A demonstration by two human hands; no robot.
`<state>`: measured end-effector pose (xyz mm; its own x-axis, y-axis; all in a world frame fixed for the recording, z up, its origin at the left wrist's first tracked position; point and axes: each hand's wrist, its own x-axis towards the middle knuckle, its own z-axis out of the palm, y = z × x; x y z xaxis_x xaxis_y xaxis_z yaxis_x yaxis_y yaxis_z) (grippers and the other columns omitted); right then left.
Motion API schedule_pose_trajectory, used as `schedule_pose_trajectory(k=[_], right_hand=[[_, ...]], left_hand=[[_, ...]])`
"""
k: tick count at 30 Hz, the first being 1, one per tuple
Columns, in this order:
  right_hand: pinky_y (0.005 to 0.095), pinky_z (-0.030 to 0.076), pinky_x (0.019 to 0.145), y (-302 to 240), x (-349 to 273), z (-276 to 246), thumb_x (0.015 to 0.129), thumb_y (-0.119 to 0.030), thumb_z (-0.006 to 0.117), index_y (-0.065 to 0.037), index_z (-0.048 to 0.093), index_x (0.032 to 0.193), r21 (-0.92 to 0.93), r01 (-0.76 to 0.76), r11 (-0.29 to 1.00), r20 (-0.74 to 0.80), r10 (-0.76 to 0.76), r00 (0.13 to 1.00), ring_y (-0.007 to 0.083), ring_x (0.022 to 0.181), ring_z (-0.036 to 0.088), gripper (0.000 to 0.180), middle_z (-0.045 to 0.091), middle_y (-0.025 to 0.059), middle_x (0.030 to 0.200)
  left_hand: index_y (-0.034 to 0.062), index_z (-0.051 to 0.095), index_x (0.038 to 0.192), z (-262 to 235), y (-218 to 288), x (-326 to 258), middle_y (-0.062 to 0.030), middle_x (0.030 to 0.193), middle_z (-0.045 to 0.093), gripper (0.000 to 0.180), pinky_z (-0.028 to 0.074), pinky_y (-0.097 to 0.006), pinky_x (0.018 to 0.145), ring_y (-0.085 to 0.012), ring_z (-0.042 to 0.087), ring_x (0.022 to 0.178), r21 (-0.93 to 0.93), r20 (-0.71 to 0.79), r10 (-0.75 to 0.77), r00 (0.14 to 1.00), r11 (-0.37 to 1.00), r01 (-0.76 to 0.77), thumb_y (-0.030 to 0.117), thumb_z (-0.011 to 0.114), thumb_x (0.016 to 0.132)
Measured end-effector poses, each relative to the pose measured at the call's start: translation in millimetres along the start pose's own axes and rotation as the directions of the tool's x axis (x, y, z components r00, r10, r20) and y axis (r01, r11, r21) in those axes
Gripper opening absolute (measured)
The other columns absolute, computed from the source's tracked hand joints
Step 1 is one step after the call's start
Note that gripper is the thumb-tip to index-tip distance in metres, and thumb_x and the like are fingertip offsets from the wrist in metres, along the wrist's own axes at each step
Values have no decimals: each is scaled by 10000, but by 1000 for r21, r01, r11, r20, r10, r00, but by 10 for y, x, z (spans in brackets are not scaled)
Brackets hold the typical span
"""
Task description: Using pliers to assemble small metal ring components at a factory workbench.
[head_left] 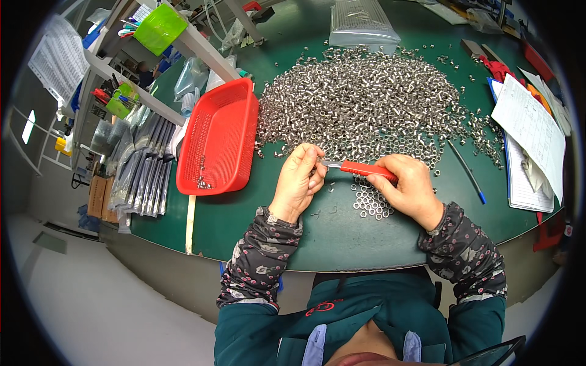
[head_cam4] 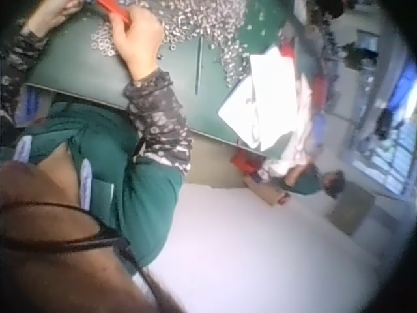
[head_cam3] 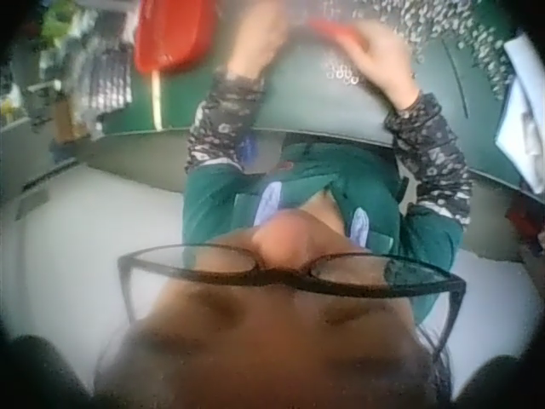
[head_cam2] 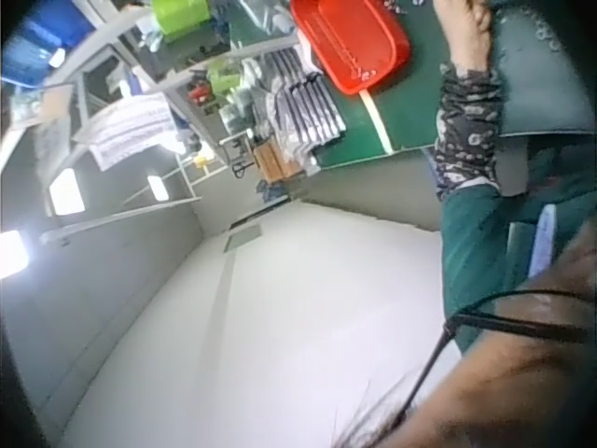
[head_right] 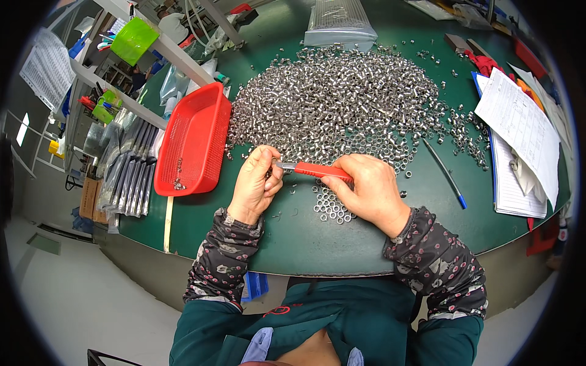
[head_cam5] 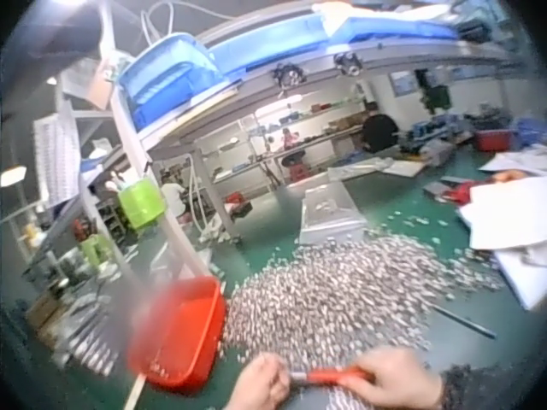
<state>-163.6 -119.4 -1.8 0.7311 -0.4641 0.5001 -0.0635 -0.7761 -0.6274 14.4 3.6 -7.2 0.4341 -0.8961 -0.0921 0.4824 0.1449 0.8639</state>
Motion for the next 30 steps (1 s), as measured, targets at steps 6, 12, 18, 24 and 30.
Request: schedule_pose_trajectory(k=[6, 12, 18, 24, 30], right_hand=[[363, 429, 524, -8, -3, -11, 742, -263, 630, -38, 599, 736, -19, -40, 999, 44, 41, 998, 265, 594, 558, 227, 547, 96, 622], [370, 428, 523, -29, -8, -12, 742, -262, 632, -46, 599, 731, -51, -49, 998, 36, 51, 998, 265, 595, 556, 219, 539, 88, 612], [370, 427, 529, -36, -16, -7, 737, -250, 639, -50, 593, 715, -81, -33, 996, 14, 34, 999, 263, 595, 551, 206, 533, 84, 608], [370, 426, 529, -45, -21, 1, 732, -252, 642, -51, 590, 710, -92, -44, 995, 3, 45, 999, 261, 594, 546, 209, 529, 79, 606], [370, 428, 530, -58, -17, 1, 729, -251, 644, -56, 591, 708, -116, -35, 993, -5, 34, 999, 258, 602, 547, 203, 520, 76, 601]], left_hand=[[61, 504, 881, 0, -10, -8, -20, 581, 500, 188, 219, -155, 326, -35, 315, 387, 49, 2, 24, 1000, 998, -25, 224, 422, 927], [64, 508, 865, 11, -5, -11, -9, 554, 477, 188, 225, -154, 323, -33, 308, 382, 11, -34, -31, 999, 999, 31, 224, 430, 924], [62, 512, 855, 15, -17, -13, -7, 547, 458, 191, 226, -151, 325, -31, 308, 384, 18, -49, -34, 998, 999, 35, 222, 433, 923], [58, 511, 860, 53, -27, -19, -1, 536, 428, 194, 228, -155, 323, -33, 305, 383, 33, -107, -23, 994, 999, 27, 224, 433, 923], [60, 512, 860, 23, -45, -12, 0, 537, 421, 197, 227, -156, 318, -34, 304, 382, 14, -91, -33, 995, 999, 35, 225, 429, 925]])
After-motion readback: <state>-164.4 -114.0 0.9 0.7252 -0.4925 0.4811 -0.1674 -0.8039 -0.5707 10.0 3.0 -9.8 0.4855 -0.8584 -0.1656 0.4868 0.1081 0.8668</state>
